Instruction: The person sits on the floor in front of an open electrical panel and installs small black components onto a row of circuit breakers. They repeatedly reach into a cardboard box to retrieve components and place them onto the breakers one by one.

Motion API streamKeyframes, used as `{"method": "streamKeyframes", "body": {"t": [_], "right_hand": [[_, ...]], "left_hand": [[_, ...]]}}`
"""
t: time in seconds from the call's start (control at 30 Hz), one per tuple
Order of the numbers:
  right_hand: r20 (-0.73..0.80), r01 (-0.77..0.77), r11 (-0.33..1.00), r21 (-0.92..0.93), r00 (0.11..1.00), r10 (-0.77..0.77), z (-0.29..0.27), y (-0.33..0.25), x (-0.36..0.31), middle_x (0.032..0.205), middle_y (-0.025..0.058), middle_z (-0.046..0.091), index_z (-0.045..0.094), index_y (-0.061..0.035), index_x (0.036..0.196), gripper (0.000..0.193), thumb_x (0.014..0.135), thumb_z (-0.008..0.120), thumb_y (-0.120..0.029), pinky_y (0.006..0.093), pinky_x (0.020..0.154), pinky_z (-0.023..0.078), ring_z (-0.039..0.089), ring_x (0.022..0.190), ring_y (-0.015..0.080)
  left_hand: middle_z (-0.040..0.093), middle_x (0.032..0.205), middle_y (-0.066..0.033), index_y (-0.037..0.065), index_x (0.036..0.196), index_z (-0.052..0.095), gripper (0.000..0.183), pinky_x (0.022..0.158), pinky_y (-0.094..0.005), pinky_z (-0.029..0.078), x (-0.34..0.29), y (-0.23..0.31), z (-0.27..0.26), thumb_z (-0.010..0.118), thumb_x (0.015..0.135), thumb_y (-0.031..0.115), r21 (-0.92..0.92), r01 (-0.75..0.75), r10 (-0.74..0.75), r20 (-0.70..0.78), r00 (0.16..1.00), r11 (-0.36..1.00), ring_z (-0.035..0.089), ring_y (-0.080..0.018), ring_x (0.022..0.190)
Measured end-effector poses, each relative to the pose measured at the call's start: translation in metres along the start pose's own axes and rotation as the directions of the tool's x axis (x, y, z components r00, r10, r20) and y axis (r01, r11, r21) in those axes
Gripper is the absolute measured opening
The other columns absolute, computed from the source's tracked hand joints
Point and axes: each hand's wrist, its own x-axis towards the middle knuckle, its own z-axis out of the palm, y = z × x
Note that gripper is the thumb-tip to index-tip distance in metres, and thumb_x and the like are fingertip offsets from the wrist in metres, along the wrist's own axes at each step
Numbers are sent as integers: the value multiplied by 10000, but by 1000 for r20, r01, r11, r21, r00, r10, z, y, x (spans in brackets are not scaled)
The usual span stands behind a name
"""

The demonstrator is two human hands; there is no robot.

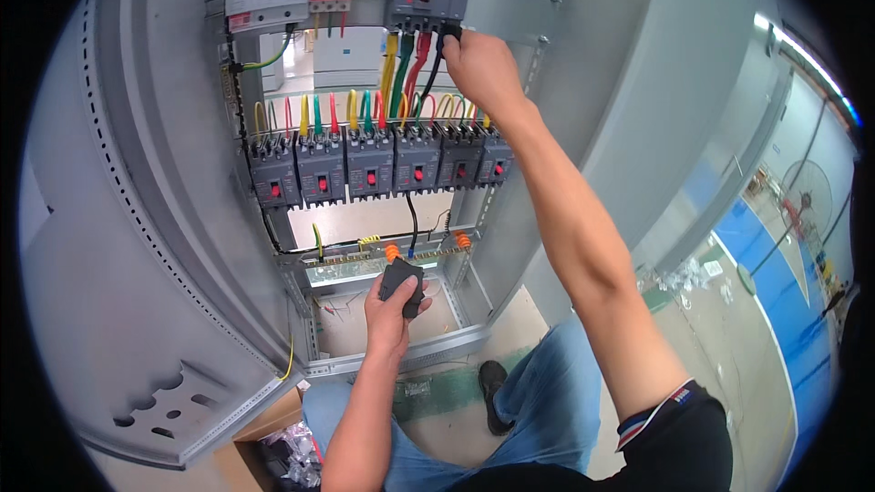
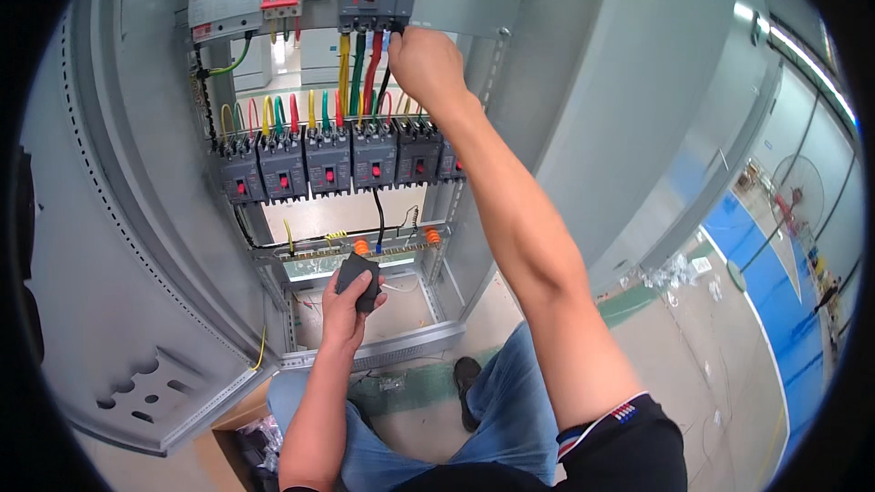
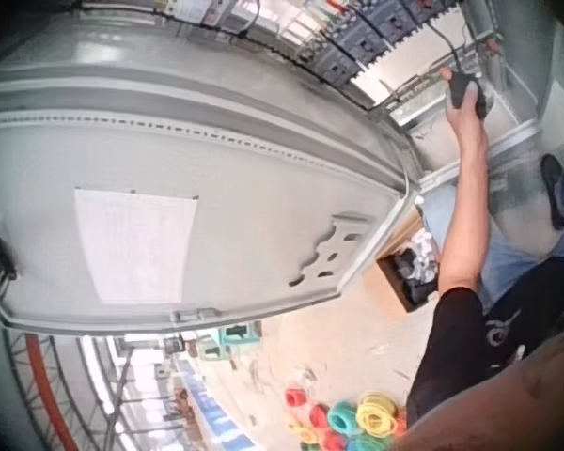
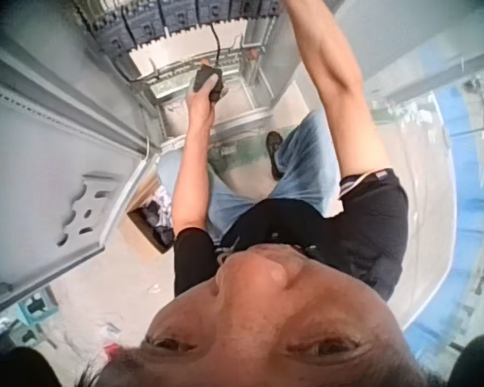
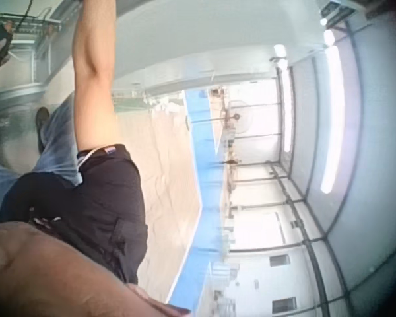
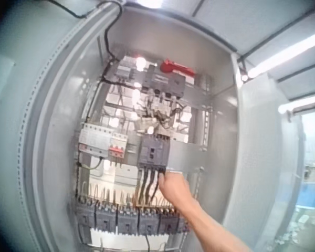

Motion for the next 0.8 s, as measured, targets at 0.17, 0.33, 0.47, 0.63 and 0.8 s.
{"method": "streamKeyframes", "body": {"t": [0.17, 0.33, 0.47, 0.63, 0.8], "right_hand": [[39, 2, 999, 53, 999, -5, -8, 0, -6, 796, 273, 695, 713, 14, 901, 392, 1023, 542, -318, 586, 752, 534, 675, 808, 498], [14, -23, 999, 24, 1000, 23, 8, 9, -15, 763, 271, 685, 695, 16, 890, 394, 1029, 540, -318, 588, 731, 532, 675, 781, 496], [7, -24, 999, 23, 1000, 24, 11, 10, -16, 763, 273, 686, 691, 22, 883, 404, 1033, 538, -321, 586, 730, 535, 678, 779, 495], [23, -19, 1000, 22, 1000, 18, 14, 9, -16, 775, 271, 692, 693, 18, 892, 413, 1042, 527, -329, 583, 733, 539, 683, 782, 491], [38, -59, 998, 15, 998, 58, 11, 7, -16, 781, 270, 695, 695, 17, 897, 415, 1043, 524, -332, 579, 743, 542, 686, 795, 488]], "left_hand": [[689, 1134, -153, -19, 1278, 556, 388, 693, -374, 683, -3, -9, -3, 748, 950, 56, 3, 29, -29, -11, 1000, 1000, 752, -262, 970], [687, 1139, -157, -15, 1289, 552, 396, 694, -373, 685, -5, -10, -3, 747, 952, 57, -2, 27, -27, 7, 1000, 1000, 750, -267, 978], [686, 1137, -153, -10, 1291, 552, 395, 695, -375, 685, -6, -8, -3, 746, 953, 57, -6, 24, -24, 6, 1000, 1000, 749, -270, 984], [689, 1127, -150, -4, 1276, 563, 366, 696, -374, 685, -5, -8, -3, 738, 959, 56, -6, 25, -25, 0, 1000, 1000, 750, -262, 983], [693, 1120, -149, -3, 1265, 570, 352, 694, -372, 686, -5, -9, -2, 737, 961, 55, -13, 28, -28, 6, 1000, 1000, 752, -257, 982]]}}
